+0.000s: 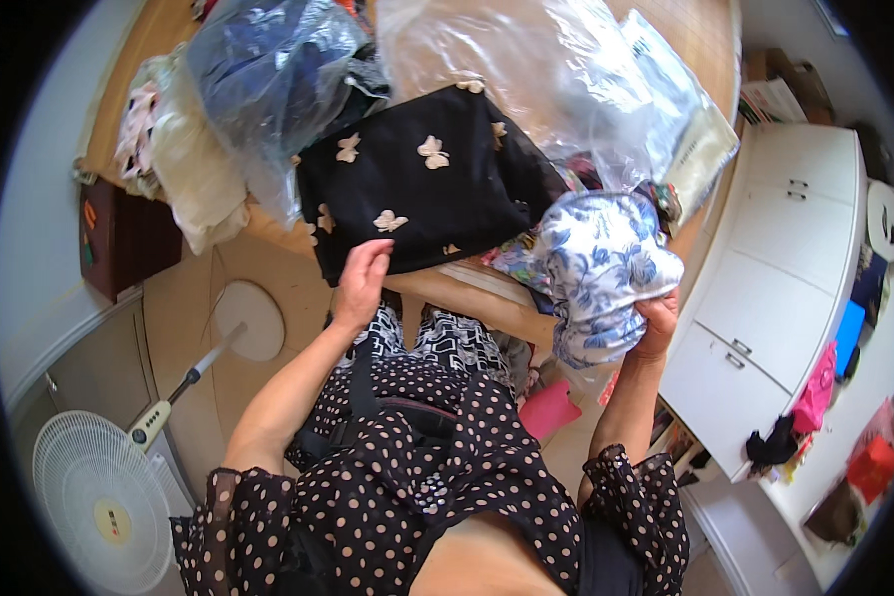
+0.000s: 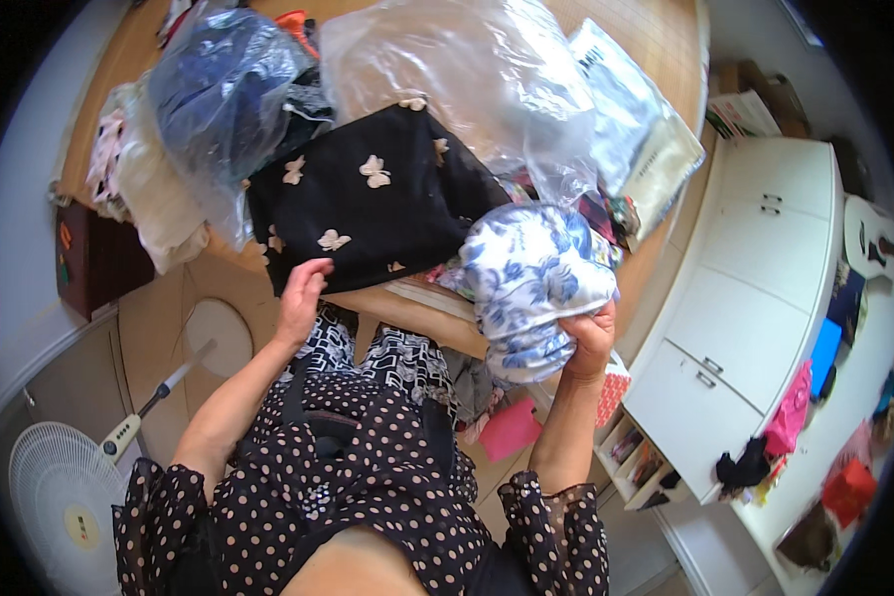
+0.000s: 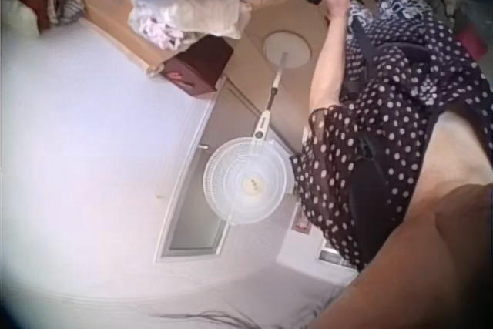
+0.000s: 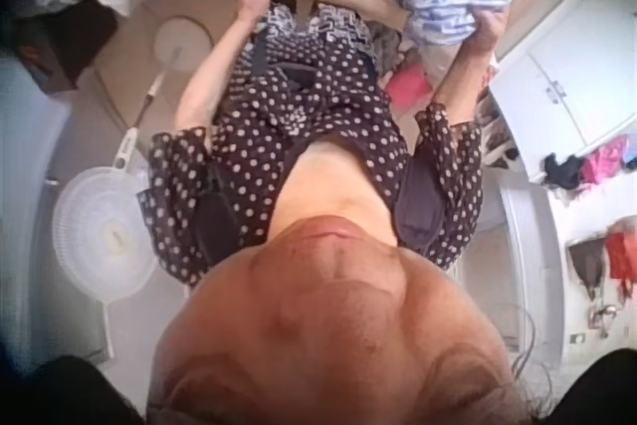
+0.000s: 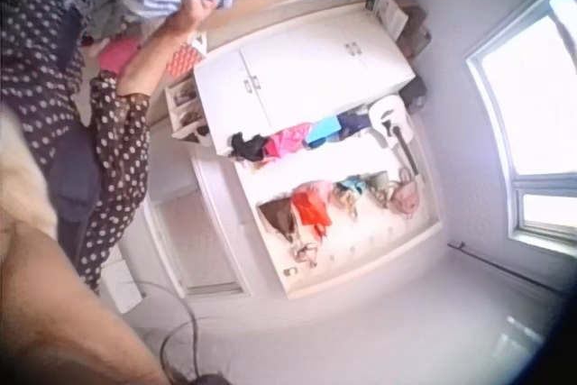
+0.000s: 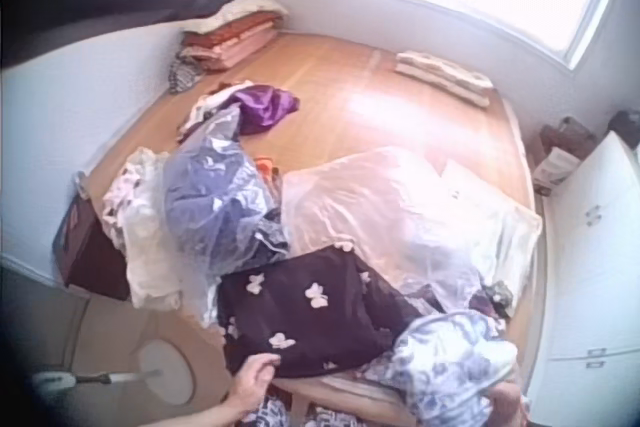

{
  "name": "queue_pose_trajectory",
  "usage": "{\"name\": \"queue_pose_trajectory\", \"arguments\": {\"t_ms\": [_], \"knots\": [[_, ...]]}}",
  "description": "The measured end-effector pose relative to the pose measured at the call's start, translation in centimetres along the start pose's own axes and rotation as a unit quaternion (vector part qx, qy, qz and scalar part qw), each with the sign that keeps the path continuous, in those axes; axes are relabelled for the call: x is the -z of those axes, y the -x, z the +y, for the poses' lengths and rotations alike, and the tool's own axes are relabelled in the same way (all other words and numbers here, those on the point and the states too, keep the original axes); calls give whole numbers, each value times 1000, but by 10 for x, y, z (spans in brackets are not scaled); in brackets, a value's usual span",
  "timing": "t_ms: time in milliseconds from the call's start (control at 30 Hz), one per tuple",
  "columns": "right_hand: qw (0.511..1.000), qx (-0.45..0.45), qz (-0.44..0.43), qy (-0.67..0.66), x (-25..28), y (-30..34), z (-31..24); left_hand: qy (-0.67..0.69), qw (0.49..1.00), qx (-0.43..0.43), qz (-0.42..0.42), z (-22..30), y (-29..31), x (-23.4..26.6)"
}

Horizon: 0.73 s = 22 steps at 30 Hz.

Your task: The person folds various garments, including patterned and solid-colored items, on a wooden table. They handle each piece individually, smoothing and folding them into neat rectangles before placing them into clear plastic bags.

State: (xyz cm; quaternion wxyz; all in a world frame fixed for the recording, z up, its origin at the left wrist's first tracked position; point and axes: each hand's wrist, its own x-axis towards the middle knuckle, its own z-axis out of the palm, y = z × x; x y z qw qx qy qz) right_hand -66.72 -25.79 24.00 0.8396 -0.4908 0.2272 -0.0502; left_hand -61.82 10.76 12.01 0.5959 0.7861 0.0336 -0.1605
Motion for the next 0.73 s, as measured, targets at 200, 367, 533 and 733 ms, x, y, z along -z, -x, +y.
{"name": "queue_pose_trajectory", "arguments": {"t_ms": [200,367,533,733], "knots": [[806,72,-439,391,-86,-69,-1,324,920,222,12,20,-34,2],[795,58,-218,563,-58,-90,82,422,887,183,39,-33,-70,27],[928,-118,13,353,-2,-70,149,630,748,187,97,-79,-62,43],[891,-288,125,329,-5,-84,177,486,838,244,55,-122,-53,66]]}}
